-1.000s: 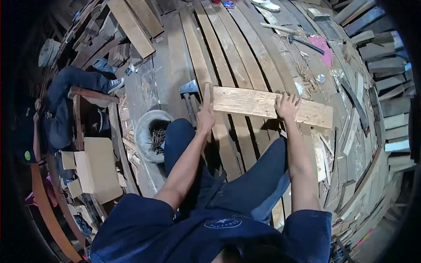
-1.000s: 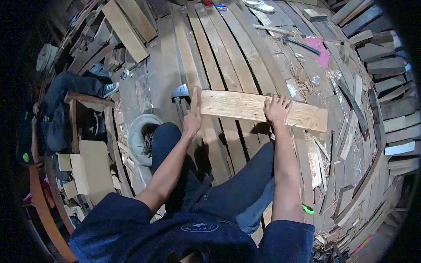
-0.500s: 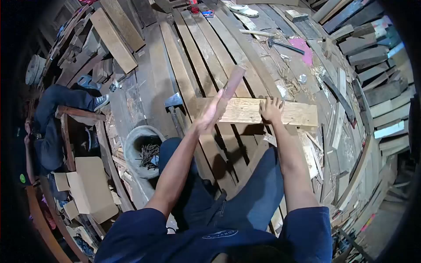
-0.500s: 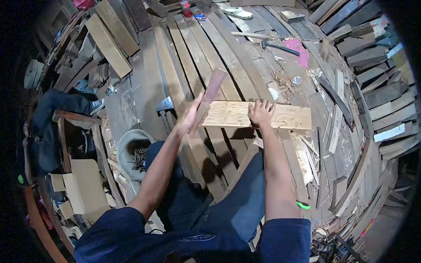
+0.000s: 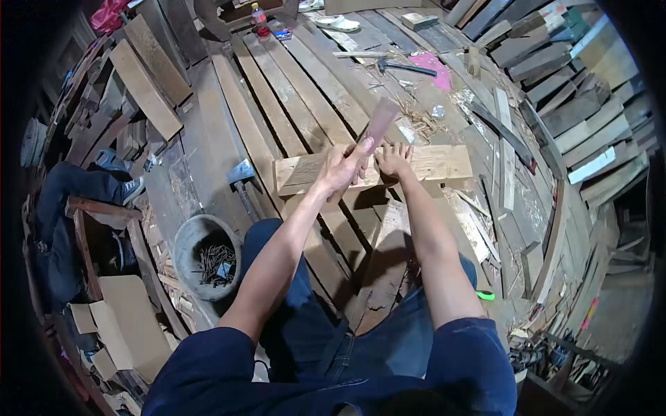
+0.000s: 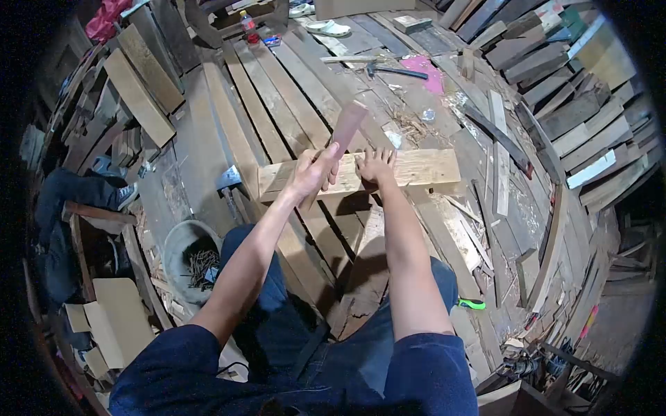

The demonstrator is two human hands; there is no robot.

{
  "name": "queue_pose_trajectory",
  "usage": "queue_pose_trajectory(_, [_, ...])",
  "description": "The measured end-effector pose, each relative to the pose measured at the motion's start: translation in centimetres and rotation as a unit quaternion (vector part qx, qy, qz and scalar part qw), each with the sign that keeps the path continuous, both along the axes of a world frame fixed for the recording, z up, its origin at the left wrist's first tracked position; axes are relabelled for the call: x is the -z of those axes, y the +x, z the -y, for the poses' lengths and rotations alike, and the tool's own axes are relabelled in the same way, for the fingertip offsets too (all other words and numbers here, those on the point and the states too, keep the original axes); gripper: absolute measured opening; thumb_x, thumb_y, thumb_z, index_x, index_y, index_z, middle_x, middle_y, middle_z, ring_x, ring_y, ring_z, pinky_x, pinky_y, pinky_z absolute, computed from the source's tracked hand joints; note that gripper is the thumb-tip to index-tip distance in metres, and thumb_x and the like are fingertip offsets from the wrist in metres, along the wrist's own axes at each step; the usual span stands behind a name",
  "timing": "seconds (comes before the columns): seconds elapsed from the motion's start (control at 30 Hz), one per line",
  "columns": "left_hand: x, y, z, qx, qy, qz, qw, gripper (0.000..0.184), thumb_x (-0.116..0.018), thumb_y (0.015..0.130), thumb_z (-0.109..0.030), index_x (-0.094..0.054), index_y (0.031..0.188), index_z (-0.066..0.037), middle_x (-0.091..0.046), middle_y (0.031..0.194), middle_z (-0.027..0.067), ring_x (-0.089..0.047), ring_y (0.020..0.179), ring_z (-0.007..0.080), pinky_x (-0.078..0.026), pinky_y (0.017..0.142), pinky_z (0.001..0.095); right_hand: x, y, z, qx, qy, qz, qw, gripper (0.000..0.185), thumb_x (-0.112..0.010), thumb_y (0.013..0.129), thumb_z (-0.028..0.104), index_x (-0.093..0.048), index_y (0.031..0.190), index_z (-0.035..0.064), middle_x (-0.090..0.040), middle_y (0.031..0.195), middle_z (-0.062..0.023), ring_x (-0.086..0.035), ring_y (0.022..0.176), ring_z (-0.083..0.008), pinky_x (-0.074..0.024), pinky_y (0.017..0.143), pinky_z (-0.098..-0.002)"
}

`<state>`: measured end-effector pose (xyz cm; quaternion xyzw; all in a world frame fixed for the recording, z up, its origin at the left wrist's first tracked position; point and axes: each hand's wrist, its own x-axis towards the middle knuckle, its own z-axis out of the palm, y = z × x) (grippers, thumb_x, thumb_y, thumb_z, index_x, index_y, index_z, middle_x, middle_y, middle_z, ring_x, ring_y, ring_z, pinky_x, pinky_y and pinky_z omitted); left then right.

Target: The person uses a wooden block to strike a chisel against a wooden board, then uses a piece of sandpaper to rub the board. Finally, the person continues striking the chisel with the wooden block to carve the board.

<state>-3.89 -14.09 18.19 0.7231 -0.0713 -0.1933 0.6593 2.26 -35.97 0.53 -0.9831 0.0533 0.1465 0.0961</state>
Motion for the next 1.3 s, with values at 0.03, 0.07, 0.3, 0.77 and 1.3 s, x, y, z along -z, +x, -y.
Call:
queue_pose_trajectory(0.03, [0.3,0.1,0.0,-0.002,0.008,0.021,1.000,0.066,-0.055,0.092,-0.065,-0.062,0.069,-0.003,-0.059,0.058,0.0058,-0.055,0.048,0.0123,-0.044,0.048,0.0270,-0.1,0.0,-0.1,0.001,0.002,-0.001,1.000,0.069,-0.029,0.100,0.060,-0.032,0.154,0.0155,-0.022,0.161,-0.0236,-0.009,0.152,-0.0420,0.0072,0.119,-0.0610])
queue_pose_trajectory(0.07, [0.6,0.3,0.1,-0.004,0.017,0.041,0.999,0.066,-0.056,0.092,-0.064,-0.062,0.069,-0.003,-0.059,0.059,0.0056,-0.055,0.049,0.0120,-0.044,0.048,0.0265,-0.1,0.1,-0.2,0.002,0.005,-0.003,1.000,0.069,-0.029,0.100,0.060,-0.032,0.154,0.0156,-0.021,0.162,-0.0235,-0.009,0.152,-0.0419,0.0077,0.119,-0.0608])
queue_pose_trajectory(0.3, [0.0,0.3,0.4,-0.052,0.157,0.185,0.969,0.059,-0.065,0.091,-0.057,-0.069,0.086,0.001,-0.060,0.059,0.0057,-0.055,0.056,0.0124,-0.045,0.054,0.0347,-0.1,0.0,-0.2,0.011,0.018,0.001,1.000,0.070,-0.030,0.099,0.060,-0.035,0.153,0.0144,-0.020,0.162,-0.0235,-0.009,0.152,-0.0417,0.0098,0.119,-0.0597])
queue_pose_trajectory(0.77, [3.4,1.9,3.6,-0.047,0.056,0.040,0.996,0.061,-0.061,0.089,-0.063,-0.072,0.086,-0.003,-0.057,0.065,0.0019,-0.055,0.065,0.0150,-0.044,0.062,0.0336,-1.1,-0.3,-0.5,0.017,0.015,0.010,1.000,0.070,-0.032,0.099,0.059,-0.036,0.152,0.0138,-0.025,0.161,-0.0241,-0.012,0.151,-0.0430,0.0061,0.120,-0.0604])
queue_pose_trajectory(1.3, [3.2,3.1,5.9,-0.042,-0.117,-0.206,0.971,0.075,-0.045,0.080,-0.087,-0.051,0.075,-0.012,-0.041,0.054,-0.0048,-0.040,0.044,0.0092,-0.031,0.044,0.0230,-0.8,0.1,-0.2,0.012,0.021,-0.006,1.000,0.071,-0.035,0.097,0.058,-0.037,0.151,0.0114,-0.027,0.158,-0.0265,-0.013,0.150,-0.0458,0.0040,0.119,-0.0631])
